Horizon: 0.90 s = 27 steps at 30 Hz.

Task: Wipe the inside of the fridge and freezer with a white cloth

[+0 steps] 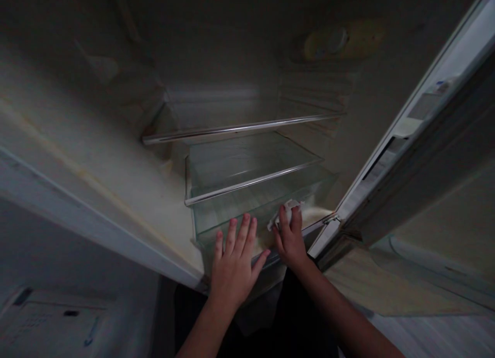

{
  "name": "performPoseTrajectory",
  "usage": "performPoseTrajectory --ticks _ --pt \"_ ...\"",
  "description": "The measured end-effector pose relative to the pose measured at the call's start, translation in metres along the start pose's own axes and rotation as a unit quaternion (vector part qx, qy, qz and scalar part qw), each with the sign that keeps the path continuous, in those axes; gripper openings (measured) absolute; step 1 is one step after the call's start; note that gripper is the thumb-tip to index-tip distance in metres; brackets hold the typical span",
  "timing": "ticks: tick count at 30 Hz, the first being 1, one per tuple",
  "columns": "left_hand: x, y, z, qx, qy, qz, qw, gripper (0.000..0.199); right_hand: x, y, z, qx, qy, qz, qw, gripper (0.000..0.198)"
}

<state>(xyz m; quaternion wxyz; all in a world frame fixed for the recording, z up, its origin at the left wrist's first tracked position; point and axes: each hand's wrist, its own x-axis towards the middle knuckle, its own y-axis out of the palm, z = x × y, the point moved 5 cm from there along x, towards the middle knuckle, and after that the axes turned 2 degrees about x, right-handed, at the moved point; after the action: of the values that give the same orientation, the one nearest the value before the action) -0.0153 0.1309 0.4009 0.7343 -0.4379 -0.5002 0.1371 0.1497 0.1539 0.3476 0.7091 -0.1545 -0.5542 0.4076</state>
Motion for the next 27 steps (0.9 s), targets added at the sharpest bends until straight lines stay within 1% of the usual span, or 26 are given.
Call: performPoseTrajectory --ticks 3,5,6,9,11,13,15,16,17,18,20,22,24,25,26,27 --pt "0.020 0.012 0.012 0.003 -0.036 0.012 0.999 0.081 0.036 0.006 -0.013 -0.006 -0.018 -0.003 1.000 0.058" --pt "0.031 0.020 0.016 0.002 -0.056 0.014 0.998 0.082 0.059 0.009 -0.022 -0.020 -0.013 -0.008 1.000 0.060" --pt "0.036 0.024 0.017 0.002 -0.063 0.014 0.998 0.082 0.069 0.010 -0.029 -0.030 0.002 -0.013 0.999 0.063" --pt "0.046 0.036 0.018 0.006 -0.078 0.013 0.997 0.082 0.093 0.010 -0.059 -0.035 0.093 -0.033 0.995 0.071" --pt "0.050 0.041 0.020 0.011 -0.086 0.012 0.996 0.080 0.101 0.010 -0.083 0.006 0.168 -0.046 0.985 0.074" --pt "0.050 0.040 0.022 0.011 -0.083 0.013 0.996 0.074 0.104 0.011 -0.102 0.070 0.241 -0.060 0.966 0.076" --pt "0.047 0.034 0.024 -0.008 -0.061 0.020 0.998 0.064 0.104 0.011 -0.106 0.117 0.297 -0.071 0.945 0.077" --pt "0.044 0.028 0.025 -0.028 -0.046 0.020 0.998 0.058 0.104 0.012 -0.099 0.123 0.305 -0.073 0.942 0.077" --pt "0.040 0.021 0.025 -0.056 -0.032 0.012 0.998 0.051 0.104 0.014 -0.086 0.115 0.295 -0.071 0.946 0.075" --pt "0.036 0.012 0.025 -0.091 -0.020 -0.004 0.996 0.046 0.104 0.016 -0.067 0.097 0.266 -0.064 0.957 0.074" --pt "0.026 -0.009 0.023 -0.163 0.002 -0.058 0.985 0.041 0.100 0.028 -0.015 0.051 0.167 -0.026 0.984 0.072" --pt "0.016 -0.027 0.019 -0.222 0.027 -0.116 0.968 0.040 0.088 0.050 0.044 0.031 0.058 0.046 0.997 0.069" --pt "0.010 -0.038 0.014 -0.260 0.053 -0.145 0.953 0.039 0.069 0.072 0.097 0.033 -0.037 0.111 0.993 0.059" --pt "0.008 -0.039 0.012 -0.270 0.062 -0.145 0.950 0.037 0.059 0.082 0.118 0.035 -0.083 0.137 0.987 0.057" --pt "0.007 -0.038 0.011 -0.273 0.068 -0.135 0.950 0.036 0.049 0.089 0.134 0.032 -0.119 0.150 0.981 0.056" --pt "0.007 -0.035 0.010 -0.272 0.071 -0.118 0.952 0.034 0.041 0.093 0.144 0.024 -0.147 0.154 0.977 0.058"
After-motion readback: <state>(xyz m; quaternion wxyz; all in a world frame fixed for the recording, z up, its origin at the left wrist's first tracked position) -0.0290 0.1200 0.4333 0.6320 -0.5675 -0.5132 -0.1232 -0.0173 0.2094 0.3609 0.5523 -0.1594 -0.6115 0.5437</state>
